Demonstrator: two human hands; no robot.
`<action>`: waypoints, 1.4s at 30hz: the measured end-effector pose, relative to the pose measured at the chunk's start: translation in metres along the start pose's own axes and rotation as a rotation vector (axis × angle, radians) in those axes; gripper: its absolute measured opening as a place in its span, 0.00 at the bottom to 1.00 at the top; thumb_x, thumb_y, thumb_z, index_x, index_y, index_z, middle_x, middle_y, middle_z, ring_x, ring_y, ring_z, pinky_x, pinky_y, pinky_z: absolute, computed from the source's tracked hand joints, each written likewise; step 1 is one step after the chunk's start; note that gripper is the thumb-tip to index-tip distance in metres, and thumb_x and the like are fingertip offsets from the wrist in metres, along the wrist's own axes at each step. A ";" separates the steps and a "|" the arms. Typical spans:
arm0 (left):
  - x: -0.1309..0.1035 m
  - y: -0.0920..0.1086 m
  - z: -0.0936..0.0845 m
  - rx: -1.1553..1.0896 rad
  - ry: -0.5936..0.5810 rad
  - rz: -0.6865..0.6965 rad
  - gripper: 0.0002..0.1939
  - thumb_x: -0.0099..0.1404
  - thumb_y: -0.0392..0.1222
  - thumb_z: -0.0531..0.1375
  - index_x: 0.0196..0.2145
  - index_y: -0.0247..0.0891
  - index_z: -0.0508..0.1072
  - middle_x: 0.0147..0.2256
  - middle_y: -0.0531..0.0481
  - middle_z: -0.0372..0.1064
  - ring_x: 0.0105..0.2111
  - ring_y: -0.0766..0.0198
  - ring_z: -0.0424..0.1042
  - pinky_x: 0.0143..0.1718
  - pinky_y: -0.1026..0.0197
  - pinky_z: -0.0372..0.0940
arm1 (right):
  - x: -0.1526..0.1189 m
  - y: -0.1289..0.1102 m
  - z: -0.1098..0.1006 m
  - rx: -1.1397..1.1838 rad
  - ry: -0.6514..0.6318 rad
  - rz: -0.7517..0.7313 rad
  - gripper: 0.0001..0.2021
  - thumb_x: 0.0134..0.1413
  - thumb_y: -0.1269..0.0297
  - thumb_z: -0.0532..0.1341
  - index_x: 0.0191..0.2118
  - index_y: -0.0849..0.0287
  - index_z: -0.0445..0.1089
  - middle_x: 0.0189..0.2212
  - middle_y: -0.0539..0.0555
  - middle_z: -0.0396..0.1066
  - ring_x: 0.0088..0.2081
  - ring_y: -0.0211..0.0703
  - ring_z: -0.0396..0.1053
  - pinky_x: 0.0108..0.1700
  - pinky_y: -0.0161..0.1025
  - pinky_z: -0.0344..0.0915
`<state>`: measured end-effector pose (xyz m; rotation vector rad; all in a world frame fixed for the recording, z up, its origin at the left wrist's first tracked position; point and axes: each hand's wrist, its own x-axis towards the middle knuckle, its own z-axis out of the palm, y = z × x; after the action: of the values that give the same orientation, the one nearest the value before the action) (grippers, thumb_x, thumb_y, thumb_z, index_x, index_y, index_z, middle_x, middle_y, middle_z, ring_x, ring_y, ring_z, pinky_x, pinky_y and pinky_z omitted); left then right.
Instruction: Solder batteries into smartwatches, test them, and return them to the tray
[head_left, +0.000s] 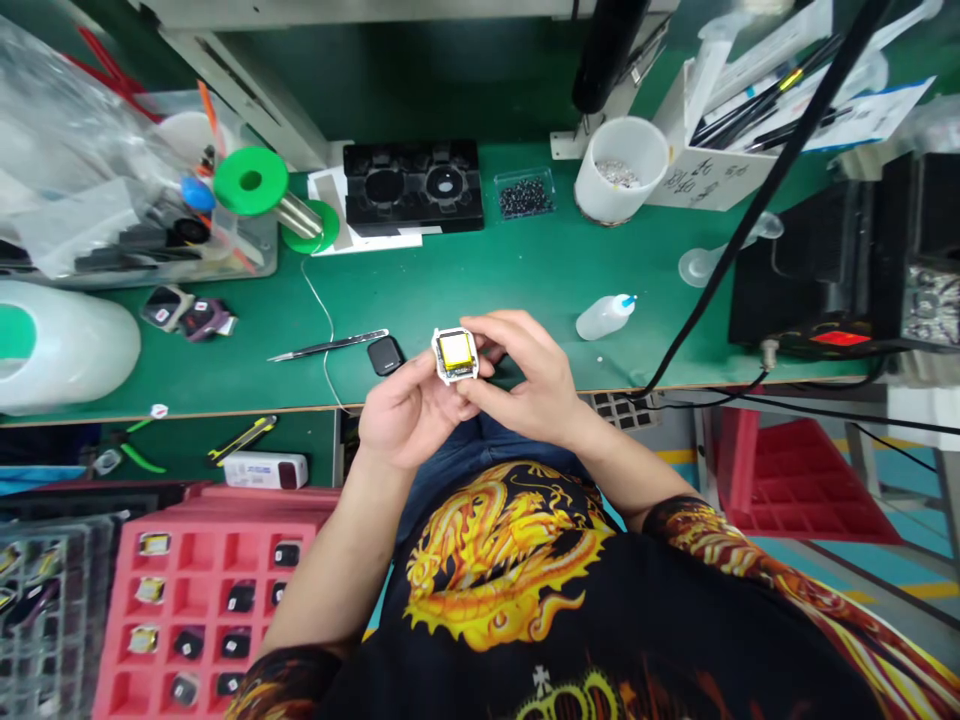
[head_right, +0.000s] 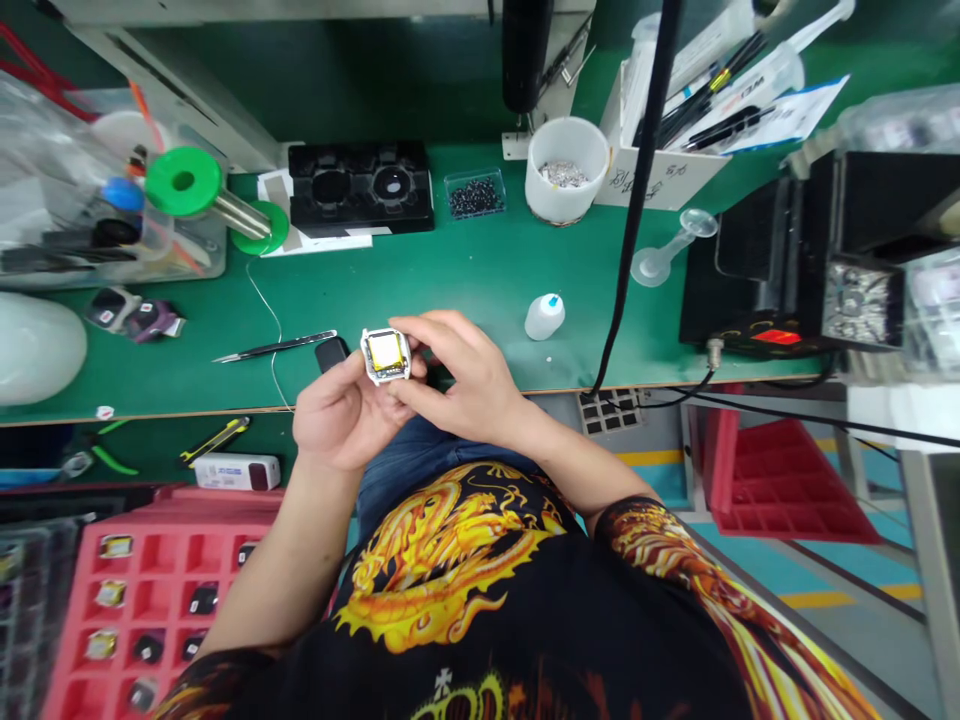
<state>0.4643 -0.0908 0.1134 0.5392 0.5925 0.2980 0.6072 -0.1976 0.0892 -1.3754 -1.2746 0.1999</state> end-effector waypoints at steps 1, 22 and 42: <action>0.000 0.000 0.000 0.000 -0.002 0.000 0.19 0.76 0.40 0.56 0.60 0.37 0.77 0.39 0.41 0.82 0.29 0.62 0.78 0.32 0.62 0.74 | 0.000 0.000 0.000 0.005 0.004 0.001 0.23 0.66 0.63 0.68 0.64 0.53 0.70 0.54 0.57 0.75 0.53 0.46 0.75 0.51 0.45 0.79; 0.001 -0.008 0.006 0.082 -0.052 0.088 0.16 0.69 0.42 0.72 0.50 0.32 0.83 0.43 0.39 0.82 0.33 0.65 0.78 0.35 0.66 0.76 | 0.002 -0.003 -0.005 -0.013 0.036 0.067 0.20 0.55 0.69 0.71 0.54 0.54 0.73 0.49 0.55 0.72 0.52 0.48 0.72 0.52 0.48 0.76; 0.001 -0.001 0.005 0.239 -0.082 0.026 0.16 0.65 0.43 0.75 0.47 0.30 0.84 0.39 0.42 0.83 0.28 0.66 0.77 0.30 0.65 0.76 | 0.005 -0.004 -0.006 0.075 -0.012 0.159 0.16 0.48 0.68 0.67 0.40 0.54 0.61 0.42 0.50 0.63 0.42 0.42 0.65 0.45 0.43 0.68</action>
<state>0.4680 -0.0929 0.1162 0.7862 0.5448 0.2292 0.6118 -0.1989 0.0963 -1.4131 -1.1566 0.3616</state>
